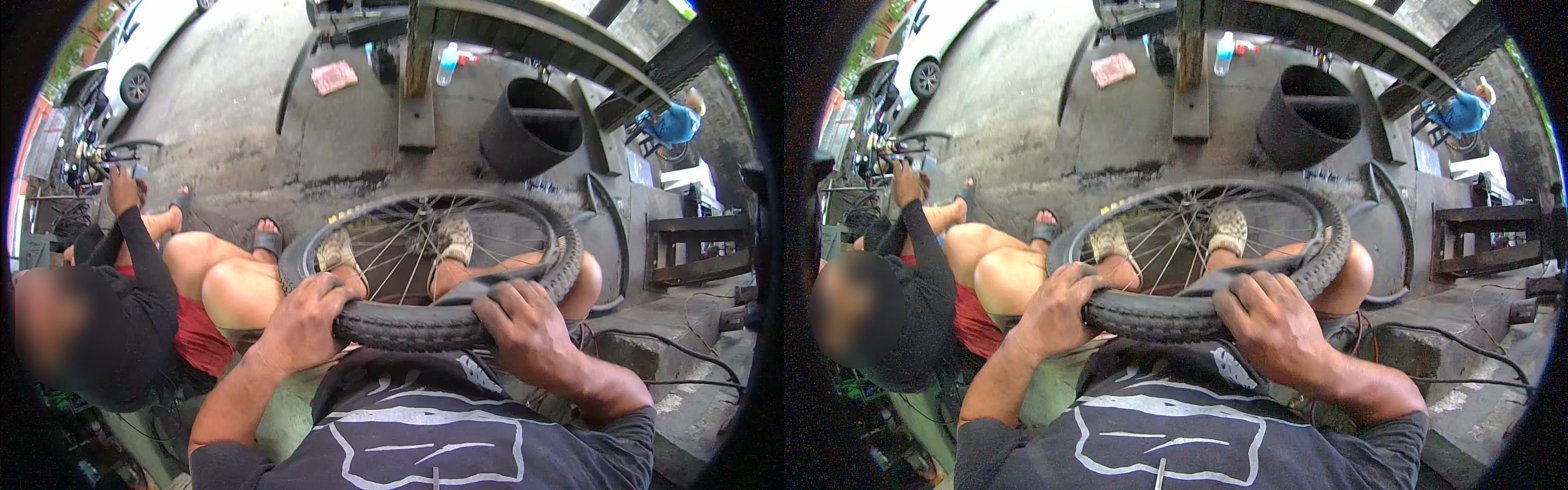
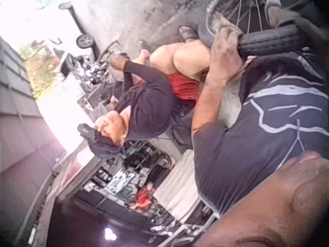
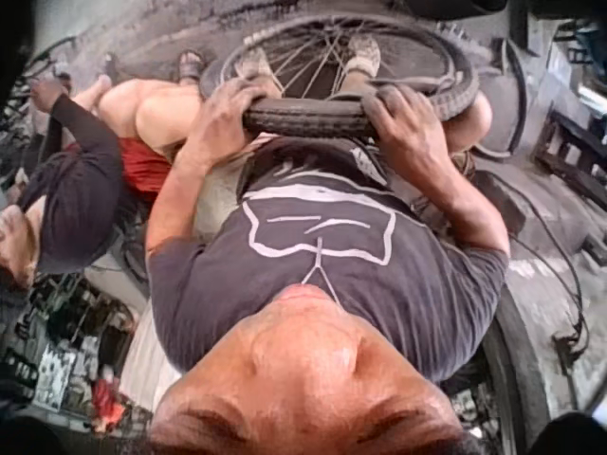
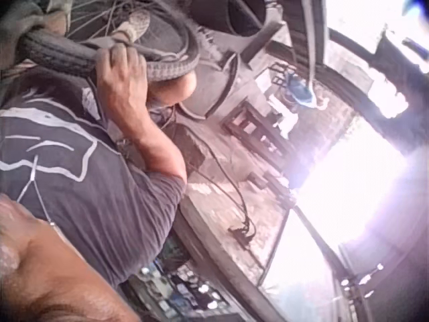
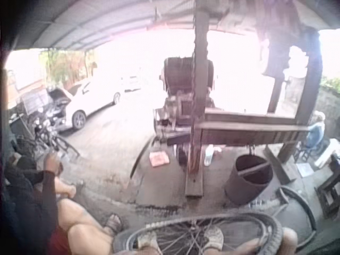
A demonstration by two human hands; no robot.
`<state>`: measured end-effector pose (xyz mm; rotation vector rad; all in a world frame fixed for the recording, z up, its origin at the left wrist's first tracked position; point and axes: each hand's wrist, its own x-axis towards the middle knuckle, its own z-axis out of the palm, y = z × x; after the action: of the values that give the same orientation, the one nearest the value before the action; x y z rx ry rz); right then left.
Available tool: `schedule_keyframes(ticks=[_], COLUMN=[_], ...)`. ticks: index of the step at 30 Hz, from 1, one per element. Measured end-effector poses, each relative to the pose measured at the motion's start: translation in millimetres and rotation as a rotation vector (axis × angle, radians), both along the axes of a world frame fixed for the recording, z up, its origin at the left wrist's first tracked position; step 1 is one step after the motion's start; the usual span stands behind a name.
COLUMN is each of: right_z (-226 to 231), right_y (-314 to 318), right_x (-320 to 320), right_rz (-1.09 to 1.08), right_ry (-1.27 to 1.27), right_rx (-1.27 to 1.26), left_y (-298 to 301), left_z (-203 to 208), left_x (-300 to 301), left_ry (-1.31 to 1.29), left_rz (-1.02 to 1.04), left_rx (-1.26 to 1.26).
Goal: The person is seated on the ground in a bicycle repair shop, working on a bicycle wheel. They are using their hands to manipulate the tire and inner tube, attempting to seat the tire onto the rim.
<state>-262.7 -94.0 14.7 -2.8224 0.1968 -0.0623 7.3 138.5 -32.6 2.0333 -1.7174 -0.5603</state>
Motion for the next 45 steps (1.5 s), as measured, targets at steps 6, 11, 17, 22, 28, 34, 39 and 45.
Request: schedule_keyframes(ticks=[6,11,17,22,28,34,39,45], right_z=[-26.4,-22.7,-5.9,-14.5,-21.8,-31.3,-0.2,72.3], right_y=[15.1,8.4,-4.9,27.0,44.0,50.9,22.6,-51.1], right_x=[-27.0,-20.0,21.6,72.2,71.9,63.9,75.1,110.8], right_rz=[0.024,0.047,-0.007,0.140,0.070,0.060,0.064,0.069], right_ry=[0.041,0.113,0.208,0.109,0.224,0.117,0.057,0.059], right_rx=[0.096,0.123,0.086,-0.038,-0.039,-0.060,-0.062,0.034], left_y=[28.0,23.8,-9.1,-40.2,-38.2,-29.3,-49.8,-112.0], left_z=[-44.3,-51.7,-58.7,-45.6,-37.1,-42.9,-11.2,105.6], left_x=[-16.1,-16.9,1.7,6.3,-22.5,-35.3,-19.7,22.7], left_ry=[0.019,0.035,0.035,-0.054,-0.079,-0.096,-0.145,-0.008], left_rz=[-0.042,-0.073,0.013,-0.120,-0.145,-0.028,-0.041,-0.051], left_rx=[-0.071,-0.043,-0.093,-0.018,0.069,0.012,0.040,0.219])
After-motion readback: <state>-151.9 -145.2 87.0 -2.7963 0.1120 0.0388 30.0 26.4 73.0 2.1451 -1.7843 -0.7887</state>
